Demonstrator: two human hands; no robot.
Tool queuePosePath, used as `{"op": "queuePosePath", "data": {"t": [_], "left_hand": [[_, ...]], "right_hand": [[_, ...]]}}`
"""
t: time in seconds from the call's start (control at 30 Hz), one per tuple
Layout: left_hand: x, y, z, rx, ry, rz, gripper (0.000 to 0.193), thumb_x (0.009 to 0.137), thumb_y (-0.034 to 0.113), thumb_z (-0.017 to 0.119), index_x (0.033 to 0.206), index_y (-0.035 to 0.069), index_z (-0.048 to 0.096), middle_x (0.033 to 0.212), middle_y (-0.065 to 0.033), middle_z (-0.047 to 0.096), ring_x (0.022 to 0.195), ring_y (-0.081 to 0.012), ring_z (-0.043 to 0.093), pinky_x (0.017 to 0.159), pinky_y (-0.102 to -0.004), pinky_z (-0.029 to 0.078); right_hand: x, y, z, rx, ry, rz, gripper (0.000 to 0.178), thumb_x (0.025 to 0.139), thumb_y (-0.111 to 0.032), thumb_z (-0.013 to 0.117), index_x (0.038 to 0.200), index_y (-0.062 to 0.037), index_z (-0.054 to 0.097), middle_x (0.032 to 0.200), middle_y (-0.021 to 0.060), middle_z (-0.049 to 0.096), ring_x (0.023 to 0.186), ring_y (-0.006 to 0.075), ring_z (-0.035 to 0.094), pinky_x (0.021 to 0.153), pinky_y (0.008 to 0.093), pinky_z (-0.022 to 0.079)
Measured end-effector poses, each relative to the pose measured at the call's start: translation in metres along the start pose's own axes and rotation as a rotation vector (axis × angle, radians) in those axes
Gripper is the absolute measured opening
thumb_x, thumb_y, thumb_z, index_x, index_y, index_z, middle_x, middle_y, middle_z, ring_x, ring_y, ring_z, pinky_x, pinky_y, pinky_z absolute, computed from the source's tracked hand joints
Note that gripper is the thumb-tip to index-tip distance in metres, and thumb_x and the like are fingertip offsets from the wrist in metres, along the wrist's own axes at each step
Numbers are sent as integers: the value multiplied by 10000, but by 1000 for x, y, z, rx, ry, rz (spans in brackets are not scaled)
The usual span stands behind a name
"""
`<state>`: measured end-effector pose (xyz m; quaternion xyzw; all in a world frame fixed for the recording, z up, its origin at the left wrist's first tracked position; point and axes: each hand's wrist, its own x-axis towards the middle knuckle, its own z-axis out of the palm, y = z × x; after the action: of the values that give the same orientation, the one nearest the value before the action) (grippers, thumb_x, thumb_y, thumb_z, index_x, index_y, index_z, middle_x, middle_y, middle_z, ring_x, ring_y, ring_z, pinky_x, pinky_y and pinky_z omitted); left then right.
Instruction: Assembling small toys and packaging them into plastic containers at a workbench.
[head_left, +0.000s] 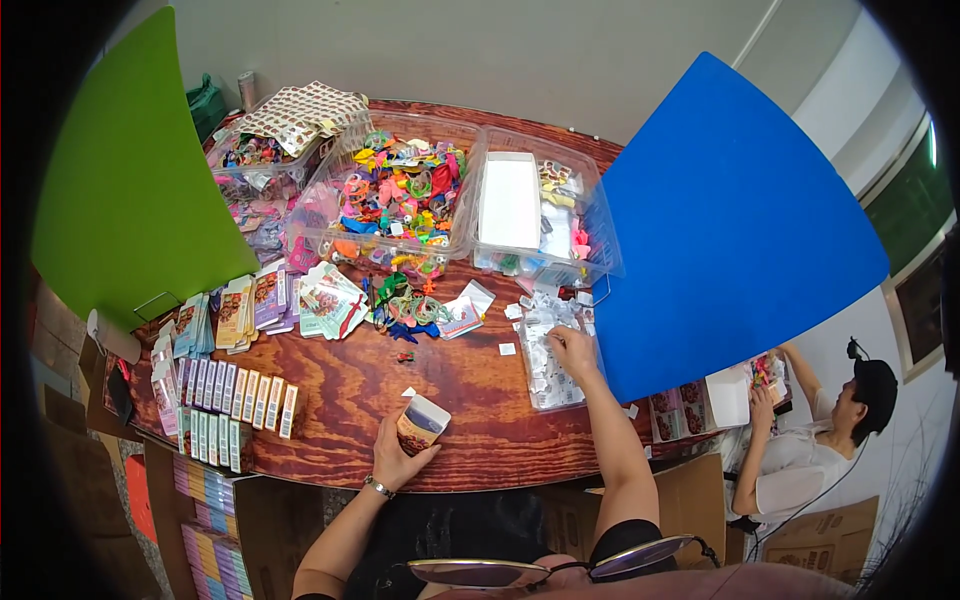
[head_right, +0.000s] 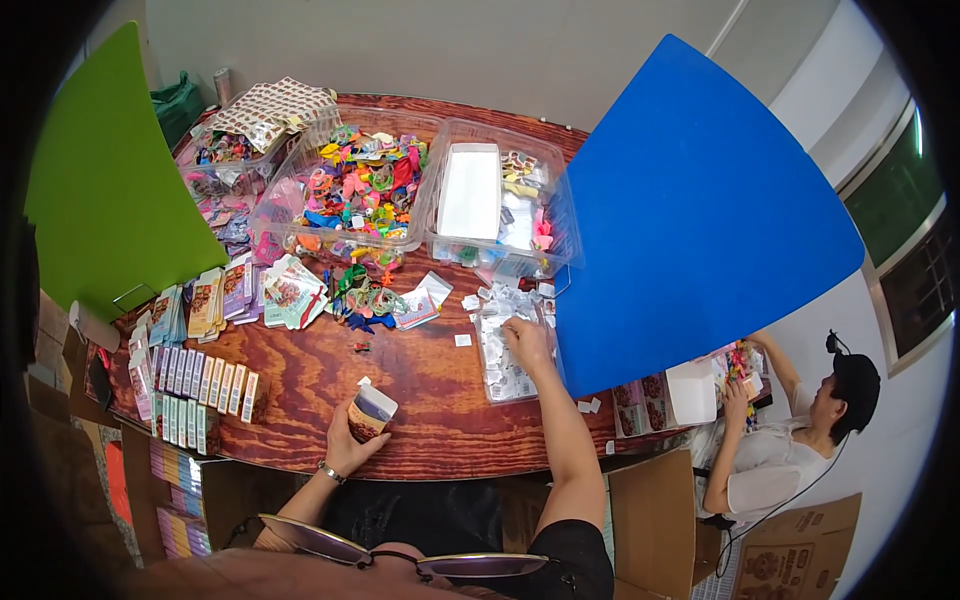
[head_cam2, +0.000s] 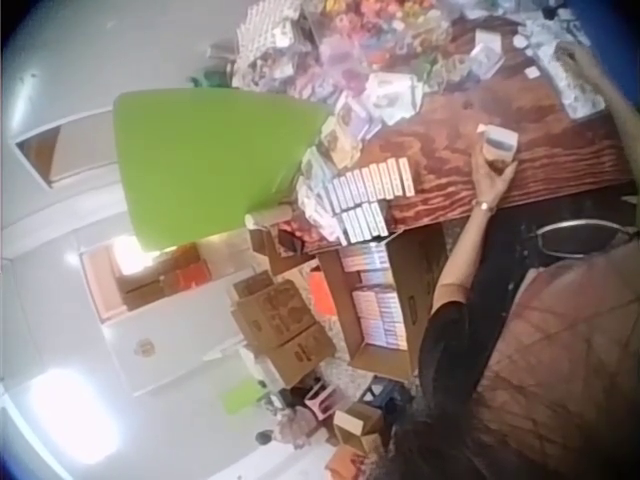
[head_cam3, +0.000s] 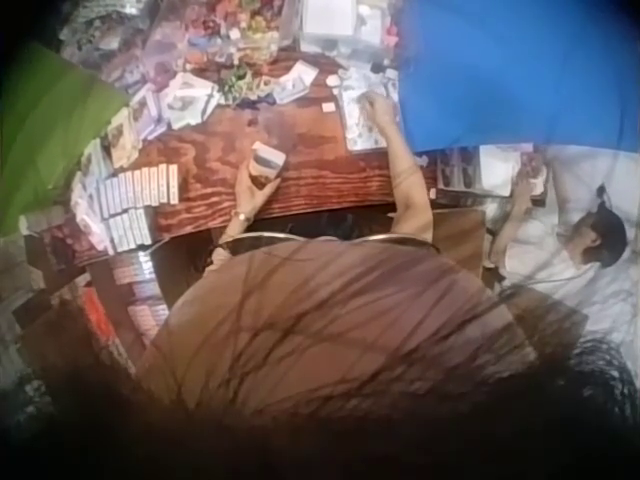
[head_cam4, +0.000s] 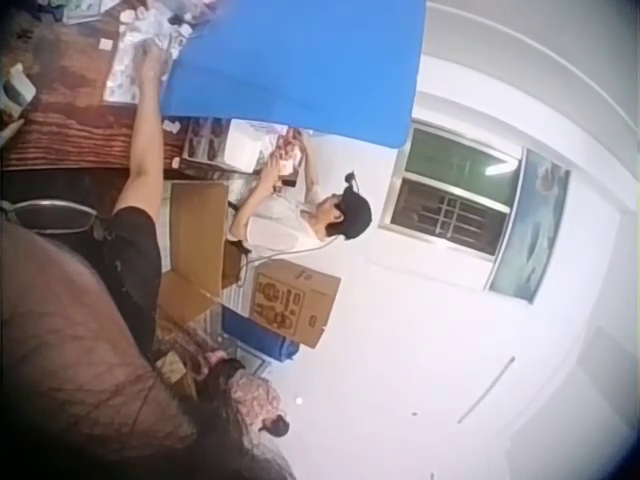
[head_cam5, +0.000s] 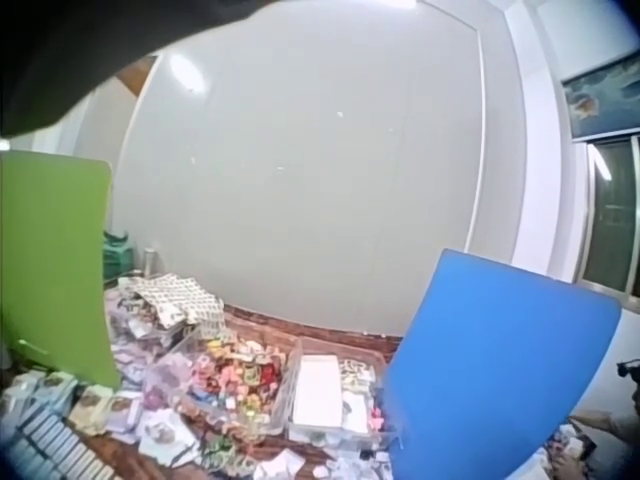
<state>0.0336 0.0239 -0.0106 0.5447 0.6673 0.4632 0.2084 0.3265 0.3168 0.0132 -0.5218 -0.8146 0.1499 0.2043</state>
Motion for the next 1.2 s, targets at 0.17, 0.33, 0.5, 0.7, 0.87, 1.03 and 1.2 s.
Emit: {"op": "queuePosePath", "data": {"t": [0.17, 0.33, 0.5, 0.7, 0.87, 1.03, 1.2], "left_hand": [[0, 1, -2, -16, -1, -17, 809, 662, 235, 906, 1304, 5, 471, 1147, -185, 602, 1053, -312, 625, 906, -405, 510], [0, -2, 1, -12, -8, -12, 813, 661, 249, 908, 1302, 6, 472, 1145, -182, 603, 1048, -308, 625, 904, -404, 510], [2, -2, 1, 6, 0, -34, 802, 662, 252, 910, 1296, 6, 485, 1151, -184, 599, 1058, -311, 620, 908, -402, 507], [32, 10, 22, 96, 59, -6, 787, 673, 252, 896, 1305, 15, 491, 1174, -176, 579, 1112, -335, 570, 951, -423, 464], [46, 13, 31, 28, 68, 55, 748, 669, 266, 868, 1269, 12, 503, 1152, -204, 570, 1092, -397, 544, 946, -449, 450], [51, 14, 17, -53, 79, 81, 736, 655, 230, 873, 1275, 35, 529, 1158, -169, 573, 1084, -367, 549, 931, -437, 461], [54, 2, 15, -26, 26, 39, 810, 652, 216, 890, 1335, 37, 491, 1206, -176, 575, 1128, -333, 576, 964, -426, 464]], "right_hand": [[4, -1, -12, 121, 92, -22, 167, 871, -217, 718, 964, -78, 728, 819, 134, 723, 745, 300, 704, 663, 382, 531], [7, -2, -33, 151, 49, 82, 168, 866, -231, 714, 965, -96, 734, 803, 138, 721, 690, 302, 693, 634, 366, 528], [7, -11, -38, 417, -145, 218, 219, 899, -221, 723, 1012, -39, 678, 780, 32, 687, 677, 97, 629, 585, 283, 472], [-25, -148, -48, 656, -347, -57, 176, 925, -175, 695, 1018, -28, 662, 830, 26, 678, 700, 96, 626, 615, 268, 481], [-43, -185, -16, 214, -201, -624, 241, 851, -225, 717, 1045, -89, 671, 885, 102, 711, 792, 283, 696, 689, 396, 558], [-29, -206, -29, 14, -247, -675, 370, 862, -283, 710, 1190, -135, 627, 958, 100, 716, 861, 297, 695, 728, 423, 564], [48, -158, -52, 260, 131, -574, 293, 889, -193, 704, 1161, -89, 672, 829, 123, 699, 675, 245, 683, 590, 360, 528]]}}
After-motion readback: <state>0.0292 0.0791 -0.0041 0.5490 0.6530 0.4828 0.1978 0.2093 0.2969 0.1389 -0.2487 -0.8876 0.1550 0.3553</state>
